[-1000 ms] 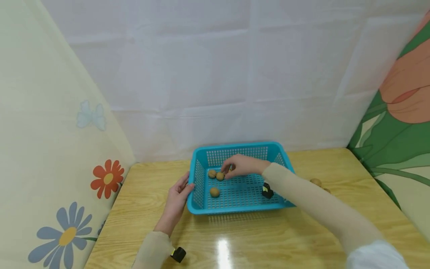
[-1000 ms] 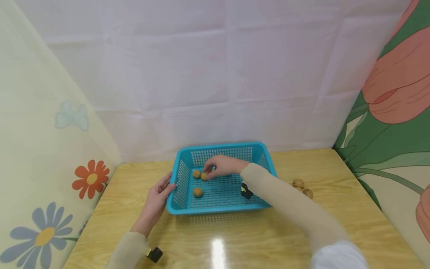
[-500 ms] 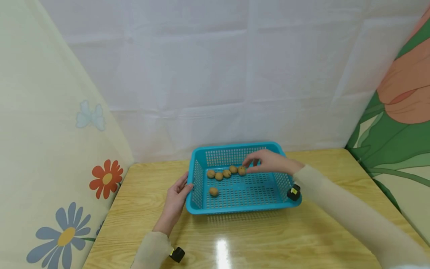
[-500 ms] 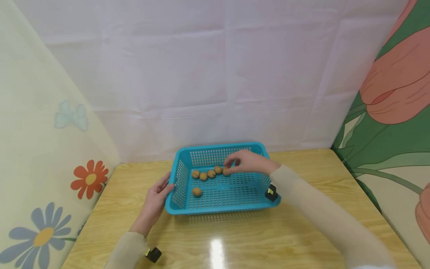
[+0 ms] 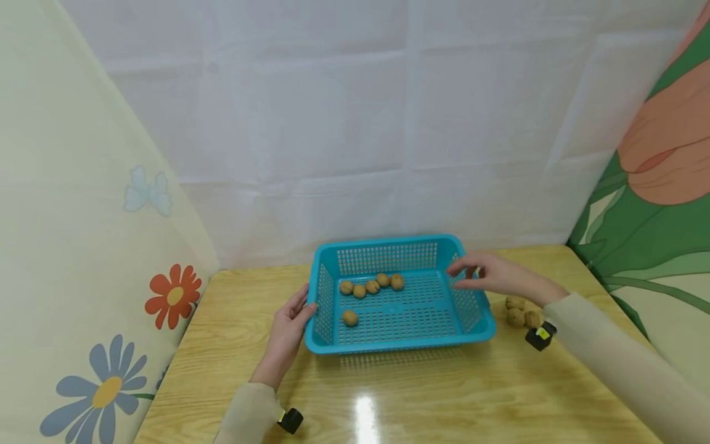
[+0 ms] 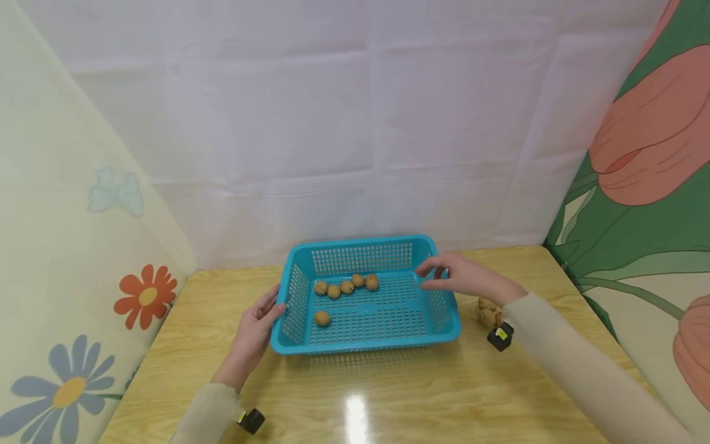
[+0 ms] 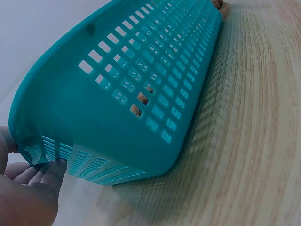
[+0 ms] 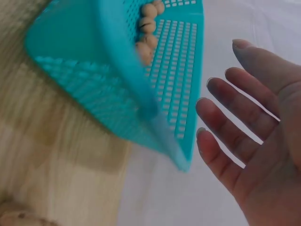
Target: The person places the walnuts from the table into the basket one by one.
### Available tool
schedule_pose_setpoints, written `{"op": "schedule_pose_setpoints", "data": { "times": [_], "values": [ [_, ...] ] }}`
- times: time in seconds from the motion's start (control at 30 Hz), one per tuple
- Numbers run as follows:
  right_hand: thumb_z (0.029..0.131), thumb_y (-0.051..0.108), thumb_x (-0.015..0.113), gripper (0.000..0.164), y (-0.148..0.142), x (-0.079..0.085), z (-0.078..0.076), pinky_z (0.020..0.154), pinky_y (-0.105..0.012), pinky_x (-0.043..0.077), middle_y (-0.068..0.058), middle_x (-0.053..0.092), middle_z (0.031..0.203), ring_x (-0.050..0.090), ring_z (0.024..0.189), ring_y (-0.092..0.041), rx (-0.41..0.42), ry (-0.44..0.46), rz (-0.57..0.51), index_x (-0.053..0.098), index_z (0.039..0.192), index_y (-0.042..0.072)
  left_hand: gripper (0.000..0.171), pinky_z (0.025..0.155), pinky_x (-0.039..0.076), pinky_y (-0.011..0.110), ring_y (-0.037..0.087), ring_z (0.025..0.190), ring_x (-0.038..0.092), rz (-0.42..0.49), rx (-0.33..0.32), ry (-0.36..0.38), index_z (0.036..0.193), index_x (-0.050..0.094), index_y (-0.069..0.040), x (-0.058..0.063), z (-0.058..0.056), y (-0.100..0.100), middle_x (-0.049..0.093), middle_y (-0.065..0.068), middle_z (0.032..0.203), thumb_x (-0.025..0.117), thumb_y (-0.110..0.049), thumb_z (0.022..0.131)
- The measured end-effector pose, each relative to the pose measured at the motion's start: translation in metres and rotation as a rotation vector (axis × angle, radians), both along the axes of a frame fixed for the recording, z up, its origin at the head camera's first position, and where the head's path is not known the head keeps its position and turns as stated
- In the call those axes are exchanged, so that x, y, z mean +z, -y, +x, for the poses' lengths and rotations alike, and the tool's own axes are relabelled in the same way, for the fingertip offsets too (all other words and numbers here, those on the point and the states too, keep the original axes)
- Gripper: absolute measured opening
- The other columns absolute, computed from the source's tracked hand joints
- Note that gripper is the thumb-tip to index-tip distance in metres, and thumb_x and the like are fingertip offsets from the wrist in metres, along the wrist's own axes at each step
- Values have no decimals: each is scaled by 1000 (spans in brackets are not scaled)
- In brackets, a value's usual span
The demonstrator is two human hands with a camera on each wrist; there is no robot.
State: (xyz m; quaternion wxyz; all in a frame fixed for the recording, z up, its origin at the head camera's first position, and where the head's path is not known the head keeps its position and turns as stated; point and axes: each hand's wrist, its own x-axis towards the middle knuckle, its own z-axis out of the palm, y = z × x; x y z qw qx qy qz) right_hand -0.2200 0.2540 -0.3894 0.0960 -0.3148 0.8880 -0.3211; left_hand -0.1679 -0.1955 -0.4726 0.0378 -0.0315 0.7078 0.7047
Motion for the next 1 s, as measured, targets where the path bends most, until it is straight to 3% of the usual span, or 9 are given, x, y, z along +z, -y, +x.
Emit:
{"op": "schedule_pose_setpoints", "data": {
  "times": [0.2, 0.6, 1.0],
  "values": [
    [100, 23, 73, 37, -28, -9, 18, 75, -30, 54, -11, 72, 123, 64, 98, -13, -43, -42, -7, 70, 130, 1, 60, 101, 52, 22, 28, 146, 45, -2, 7, 11, 163, 35, -7, -1, 0, 0, 44, 15, 161, 57, -12, 108],
    [96, 13, 76, 32, -80, -34, 54, 69, -28, 53, -10, 72, 118, 60, 91, -1, -174, -129, -28, 72, 127, 7, 60, 102, 51, 23, 28, 147, 43, -3, -10, 5, 164, 33, -7, -1, -3, 0, 42, 15, 163, 56, -13, 109],
    [86, 5, 83, 36, -119, -86, 76, 61, -25, 52, -20, 70, 112, 61, 86, 0, -262, -243, -47, 71, 119, -4, 59, 99, 52, 21, 31, 147, 43, 9, -6, 0, 163, 33, -6, -3, -3, 0, 43, 17, 162, 56, -11, 109]
  ]
}}
